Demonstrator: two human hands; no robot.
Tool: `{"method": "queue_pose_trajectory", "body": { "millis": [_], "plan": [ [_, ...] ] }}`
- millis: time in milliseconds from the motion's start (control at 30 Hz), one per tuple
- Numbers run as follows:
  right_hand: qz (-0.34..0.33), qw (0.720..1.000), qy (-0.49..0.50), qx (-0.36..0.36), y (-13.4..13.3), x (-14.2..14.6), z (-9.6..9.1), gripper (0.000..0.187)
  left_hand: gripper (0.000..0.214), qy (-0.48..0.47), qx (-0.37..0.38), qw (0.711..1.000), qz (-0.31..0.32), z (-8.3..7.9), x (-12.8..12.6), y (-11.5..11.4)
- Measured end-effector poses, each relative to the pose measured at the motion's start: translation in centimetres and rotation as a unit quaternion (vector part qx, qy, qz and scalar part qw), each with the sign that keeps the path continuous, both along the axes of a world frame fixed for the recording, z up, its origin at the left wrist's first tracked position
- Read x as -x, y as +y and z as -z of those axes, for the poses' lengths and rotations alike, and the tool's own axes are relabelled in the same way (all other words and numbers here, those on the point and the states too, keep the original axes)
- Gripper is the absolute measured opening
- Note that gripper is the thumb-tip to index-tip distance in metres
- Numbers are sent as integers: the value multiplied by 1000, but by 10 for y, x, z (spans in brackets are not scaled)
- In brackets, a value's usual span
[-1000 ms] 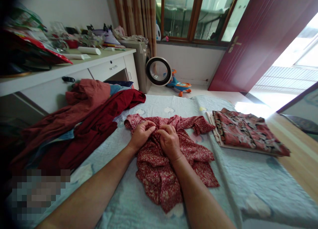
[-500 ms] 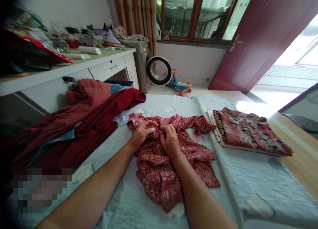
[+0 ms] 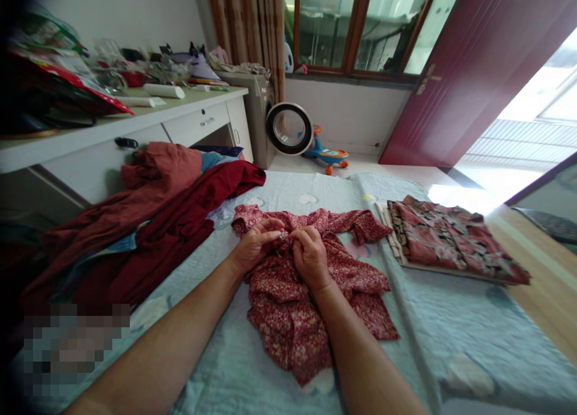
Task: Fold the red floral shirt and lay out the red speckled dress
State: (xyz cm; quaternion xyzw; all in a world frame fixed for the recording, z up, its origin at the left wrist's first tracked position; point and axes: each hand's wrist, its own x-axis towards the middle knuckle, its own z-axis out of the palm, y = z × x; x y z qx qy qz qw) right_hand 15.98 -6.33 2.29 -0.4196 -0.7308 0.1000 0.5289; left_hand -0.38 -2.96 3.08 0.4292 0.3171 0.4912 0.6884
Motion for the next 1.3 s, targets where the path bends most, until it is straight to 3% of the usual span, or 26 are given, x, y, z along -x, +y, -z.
{"method": "queue_pose_trajectory", "body": {
  "millis": [300,467,700,1033,1133,1300],
  "plan": [
    [32,999,5,0,4,0,7,26,31,59,-38,997,-30,6,-6,1],
    [11,1000,3,3,3,0,5,20,20,102,-81,991,-43,4,-7,-1],
    [8,1000,19,-24,0,-1,1,22,22,144,-101,982,-72,7,-9,1],
    [-27,998,-52,-26,-1,0,1,24,10,334,-226,907,-120,7,-8,-3],
    [-45,995,-84,-14,-1,1,2,22,10,290,-198,928,-121,5,-7,-3],
    [-27,992,-121,15,1,1,7,22,16,198,-128,969,-69,5,-4,1]
  ]
}}
